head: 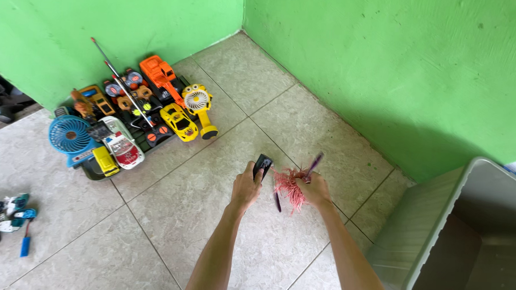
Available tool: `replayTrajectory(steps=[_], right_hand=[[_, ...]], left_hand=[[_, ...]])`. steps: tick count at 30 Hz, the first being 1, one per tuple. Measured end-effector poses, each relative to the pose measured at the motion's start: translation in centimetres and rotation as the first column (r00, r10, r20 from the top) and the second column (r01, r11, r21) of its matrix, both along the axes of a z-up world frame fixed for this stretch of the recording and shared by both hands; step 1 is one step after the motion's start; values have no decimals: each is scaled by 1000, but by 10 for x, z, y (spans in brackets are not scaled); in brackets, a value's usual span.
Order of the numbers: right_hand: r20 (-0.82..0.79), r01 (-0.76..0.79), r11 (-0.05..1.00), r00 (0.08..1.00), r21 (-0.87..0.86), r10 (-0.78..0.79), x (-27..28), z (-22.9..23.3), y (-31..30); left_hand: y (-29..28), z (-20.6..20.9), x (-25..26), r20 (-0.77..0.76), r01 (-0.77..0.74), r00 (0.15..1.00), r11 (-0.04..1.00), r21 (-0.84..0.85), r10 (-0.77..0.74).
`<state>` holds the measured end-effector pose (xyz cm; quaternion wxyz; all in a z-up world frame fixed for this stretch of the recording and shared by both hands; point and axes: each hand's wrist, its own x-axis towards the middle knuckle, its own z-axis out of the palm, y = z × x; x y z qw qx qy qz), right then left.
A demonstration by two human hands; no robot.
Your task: The person cleans a black remote control using a toothbrush and a pink duster, then wipes a small blue fan with the duster. The person uses the toothbrush to scrub the remote's buttons and crevices, followed by dusting with the pink duster. Finally, the person wipes the fan's surface and places it back on the floor.
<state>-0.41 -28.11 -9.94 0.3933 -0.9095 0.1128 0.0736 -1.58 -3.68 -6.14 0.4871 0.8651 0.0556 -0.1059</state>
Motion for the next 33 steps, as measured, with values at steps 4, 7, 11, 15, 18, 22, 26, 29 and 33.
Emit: replayTrajectory(steps=[4, 7, 11, 15, 18, 22, 26, 29, 33], right_hand=[[13, 21, 998, 1000, -64, -21, -12, -23, -2], [-35, 44, 995, 998, -92, -48, -17, -29, -7], [-103, 80, 993, 991, -83, -88, -16, -37, -15], [-59, 93, 994, 994, -58, -96, -11, -45, -17], [-105, 94, 992, 989, -90, -103, -6, -43, -11], [-30, 44, 998, 999, 35, -43, 1, -45, -5], [0, 190, 862, 977, 471, -215, 4, -15, 6], [76, 275, 799, 926, 535, -370, 4, 25, 19], [453, 98, 830, 799, 550, -395, 4, 54, 27]], left_hand=[[-29, -35, 4, 85, -49, 995, 993, -109, 59], [-47, -62, 8, -18, -68, 998, 945, -319, 65], [-54, -86, 11, -158, -115, 987, 825, -554, 31], [-50, -92, 13, -338, -236, 941, 737, -633, 11], [-45, -101, 16, -362, -251, 932, 738, -626, 10], [-43, -103, 15, -138, -19, 989, 882, -471, -53], [-45, -81, 8, 50, 80, 996, 964, -254, -70], [-49, -67, 4, 49, 39, 998, 964, -262, -27], [-56, -57, 4, -137, -121, 988, 912, -393, 72]])
